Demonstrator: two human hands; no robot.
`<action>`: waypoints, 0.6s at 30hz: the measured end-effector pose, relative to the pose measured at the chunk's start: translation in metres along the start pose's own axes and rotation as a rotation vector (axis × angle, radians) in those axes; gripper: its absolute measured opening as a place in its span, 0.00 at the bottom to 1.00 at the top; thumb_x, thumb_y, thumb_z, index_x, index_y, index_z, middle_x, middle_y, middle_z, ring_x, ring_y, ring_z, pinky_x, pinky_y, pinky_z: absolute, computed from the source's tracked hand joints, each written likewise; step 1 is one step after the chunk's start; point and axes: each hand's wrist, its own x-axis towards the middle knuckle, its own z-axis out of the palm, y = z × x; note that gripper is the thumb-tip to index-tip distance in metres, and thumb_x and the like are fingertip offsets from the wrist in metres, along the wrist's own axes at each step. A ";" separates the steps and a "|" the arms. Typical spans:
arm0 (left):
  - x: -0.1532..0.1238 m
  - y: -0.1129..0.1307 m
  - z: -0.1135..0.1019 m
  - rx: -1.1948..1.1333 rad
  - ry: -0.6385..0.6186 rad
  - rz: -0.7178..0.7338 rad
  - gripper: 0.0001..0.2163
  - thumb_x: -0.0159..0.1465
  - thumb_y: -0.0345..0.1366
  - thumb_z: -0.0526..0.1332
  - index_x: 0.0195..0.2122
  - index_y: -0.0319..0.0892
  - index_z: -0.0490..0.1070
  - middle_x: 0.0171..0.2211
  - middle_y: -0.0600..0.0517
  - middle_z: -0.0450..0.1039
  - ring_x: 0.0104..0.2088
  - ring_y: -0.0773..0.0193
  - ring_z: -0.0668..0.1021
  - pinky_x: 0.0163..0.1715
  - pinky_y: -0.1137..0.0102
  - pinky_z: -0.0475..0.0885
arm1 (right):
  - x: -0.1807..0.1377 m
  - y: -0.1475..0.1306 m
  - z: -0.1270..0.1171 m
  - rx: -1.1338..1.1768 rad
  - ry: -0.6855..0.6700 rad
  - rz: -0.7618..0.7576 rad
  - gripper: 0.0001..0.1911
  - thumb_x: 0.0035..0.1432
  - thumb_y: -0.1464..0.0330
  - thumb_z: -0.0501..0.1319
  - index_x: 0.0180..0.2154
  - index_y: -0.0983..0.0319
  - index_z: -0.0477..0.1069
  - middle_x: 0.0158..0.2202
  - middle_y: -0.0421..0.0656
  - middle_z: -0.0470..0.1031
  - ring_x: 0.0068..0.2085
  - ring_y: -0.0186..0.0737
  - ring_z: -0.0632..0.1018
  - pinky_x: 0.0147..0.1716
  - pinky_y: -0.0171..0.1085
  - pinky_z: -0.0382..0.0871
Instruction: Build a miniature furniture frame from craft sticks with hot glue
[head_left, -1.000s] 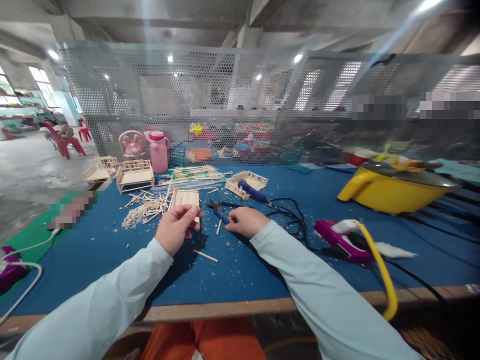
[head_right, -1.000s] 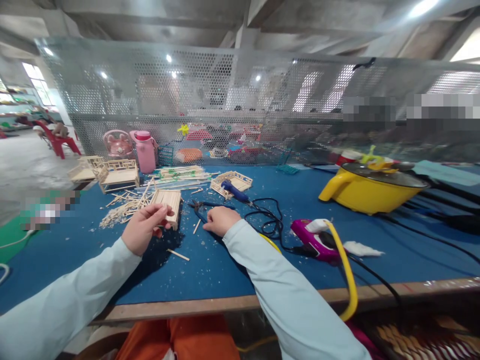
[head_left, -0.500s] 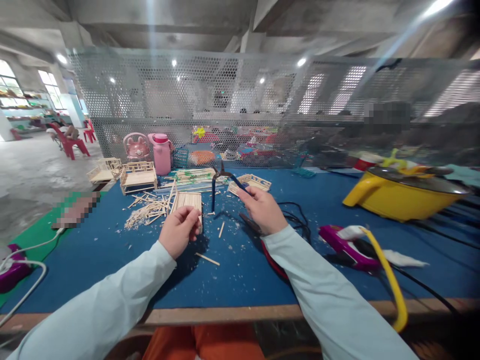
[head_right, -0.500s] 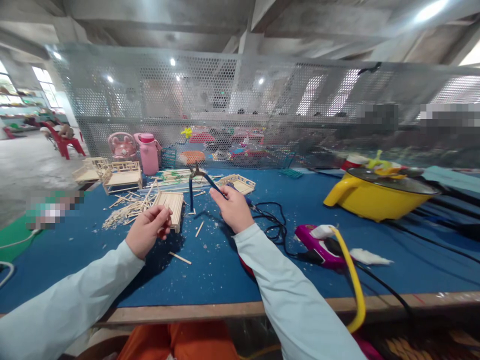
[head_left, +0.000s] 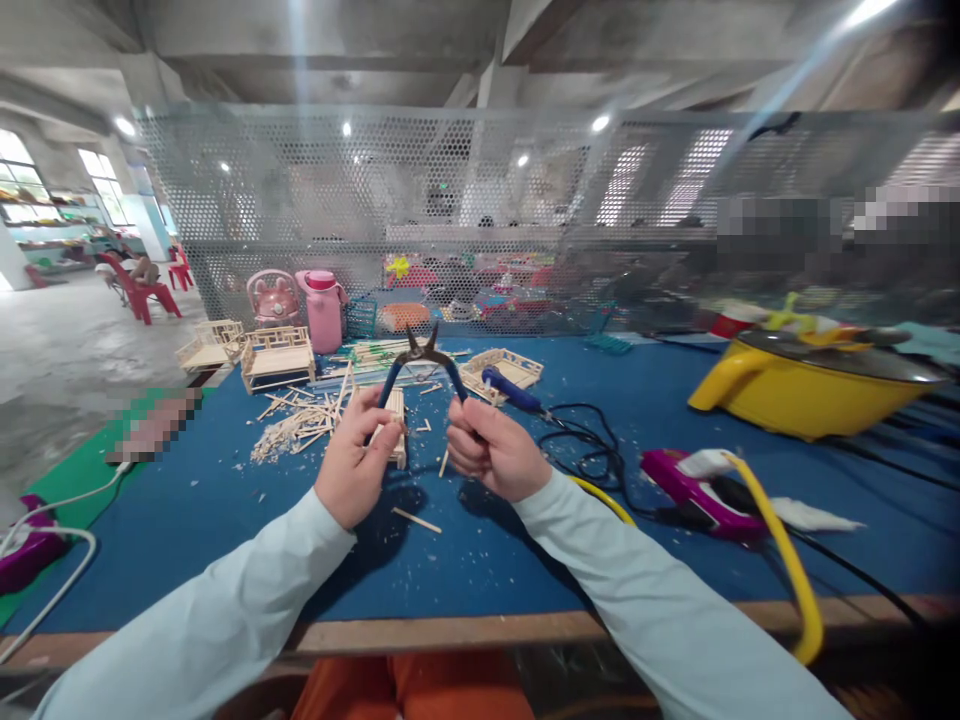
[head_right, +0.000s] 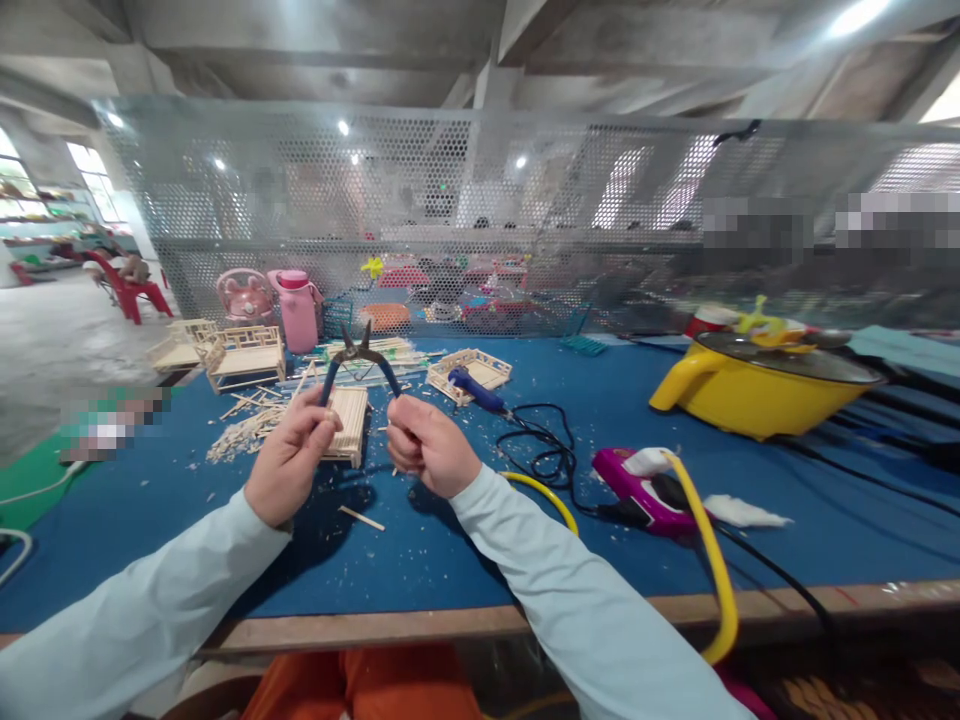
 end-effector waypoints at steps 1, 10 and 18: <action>0.000 0.000 -0.001 -0.040 -0.074 -0.011 0.10 0.63 0.37 0.51 0.29 0.41 0.68 0.37 0.47 0.67 0.41 0.62 0.71 0.42 0.67 0.65 | -0.001 -0.001 -0.001 0.029 -0.007 -0.026 0.22 0.51 0.54 0.59 0.19 0.61 0.53 0.11 0.29 0.46 0.12 0.24 0.48 0.11 0.27 0.46; -0.010 0.015 0.008 -0.075 -0.256 0.043 0.10 0.63 0.36 0.50 0.29 0.40 0.68 0.30 0.50 0.67 0.35 0.63 0.70 0.37 0.68 0.64 | -0.006 0.003 0.011 0.052 -0.198 0.034 0.23 0.40 0.71 0.59 0.43 0.59 0.67 0.47 0.43 0.70 0.51 0.41 0.68 0.50 0.41 0.61; -0.013 0.010 0.016 -0.146 -0.203 -0.137 0.13 0.61 0.42 0.52 0.27 0.40 0.70 0.31 0.49 0.68 0.34 0.63 0.71 0.38 0.69 0.66 | -0.001 -0.002 0.000 0.091 -0.070 -0.033 0.27 0.32 0.79 0.53 0.40 0.61 0.62 0.39 0.42 0.75 0.44 0.40 0.75 0.50 0.43 0.63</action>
